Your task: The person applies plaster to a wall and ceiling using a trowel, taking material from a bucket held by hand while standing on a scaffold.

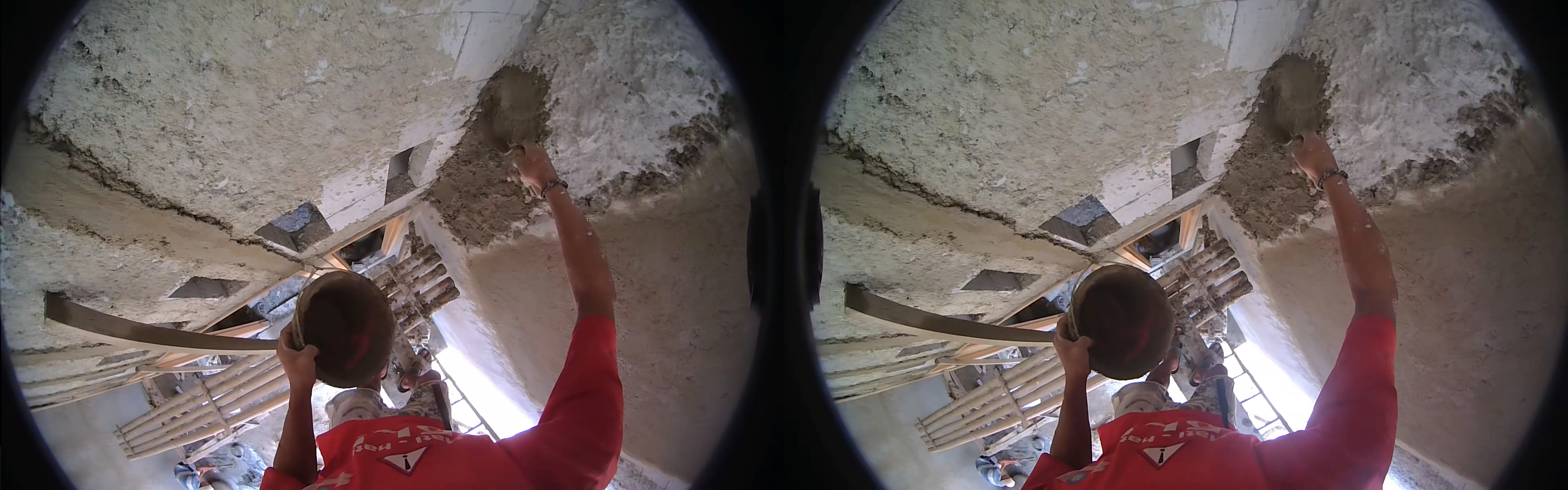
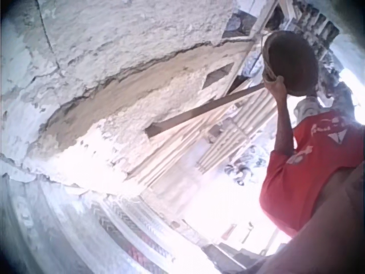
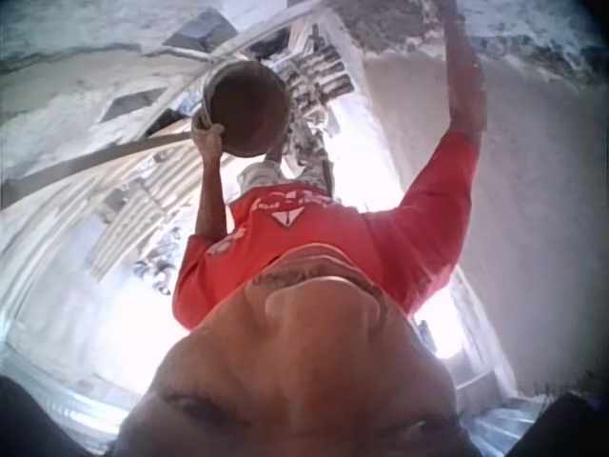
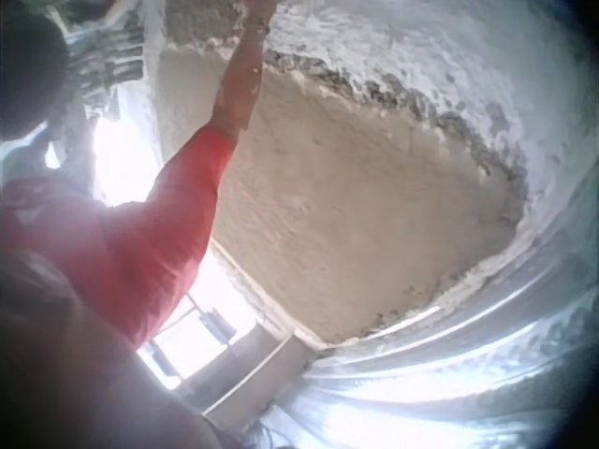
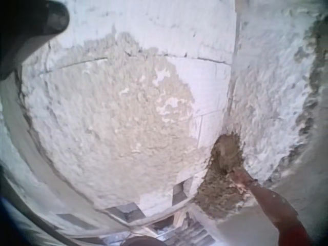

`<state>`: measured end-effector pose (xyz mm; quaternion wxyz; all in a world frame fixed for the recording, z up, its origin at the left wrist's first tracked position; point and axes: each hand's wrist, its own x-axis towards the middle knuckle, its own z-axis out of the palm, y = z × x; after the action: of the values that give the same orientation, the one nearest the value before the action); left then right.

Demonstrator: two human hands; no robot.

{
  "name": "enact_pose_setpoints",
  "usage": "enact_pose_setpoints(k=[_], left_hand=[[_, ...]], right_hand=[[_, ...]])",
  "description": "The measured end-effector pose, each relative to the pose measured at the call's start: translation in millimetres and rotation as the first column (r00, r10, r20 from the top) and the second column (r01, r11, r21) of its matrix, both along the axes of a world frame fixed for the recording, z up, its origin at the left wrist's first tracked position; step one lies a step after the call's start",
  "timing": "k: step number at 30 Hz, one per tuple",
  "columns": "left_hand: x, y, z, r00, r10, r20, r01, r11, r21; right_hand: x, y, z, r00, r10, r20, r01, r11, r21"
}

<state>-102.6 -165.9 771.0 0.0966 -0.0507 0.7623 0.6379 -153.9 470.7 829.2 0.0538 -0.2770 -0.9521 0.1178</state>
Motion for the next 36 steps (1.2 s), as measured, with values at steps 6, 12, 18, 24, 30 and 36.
enact_pose_setpoints(k=[6,12,18,24,30,36], left_hand=[[8,-11,-7,0.999,-0.019,0.026,0.02,0.998,-0.056],[13,-12,-7,1.0,-0.013,0.016,0.014,1.0,-0.027],[15,-2,-4,0.999,-0.027,0.033,0.028,0.999,-0.03],[18,13,4,0.998,-0.057,0.04,0.057,0.998,0.0],[19,17,5,0.997,-0.07,0.044,0.071,0.997,-0.019],[16,14,7,0.995,-0.103,-0.015,0.101,0.989,-0.107]], right_hand=[[10,-12,55,0.991,-0.043,-0.125,0.037,0.998,-0.051],[14,-5,75,0.98,0.017,-0.197,-0.012,1.0,0.027],[27,-23,117,0.973,0.015,-0.231,0.02,0.989,0.148],[64,-93,185,0.91,0.105,-0.401,-0.118,0.993,-0.009],[96,-146,198,0.563,0.579,-0.59,-0.765,0.635,-0.106],[77,-107,124,0.655,0.135,-0.743,-0.755,0.112,-0.646]])
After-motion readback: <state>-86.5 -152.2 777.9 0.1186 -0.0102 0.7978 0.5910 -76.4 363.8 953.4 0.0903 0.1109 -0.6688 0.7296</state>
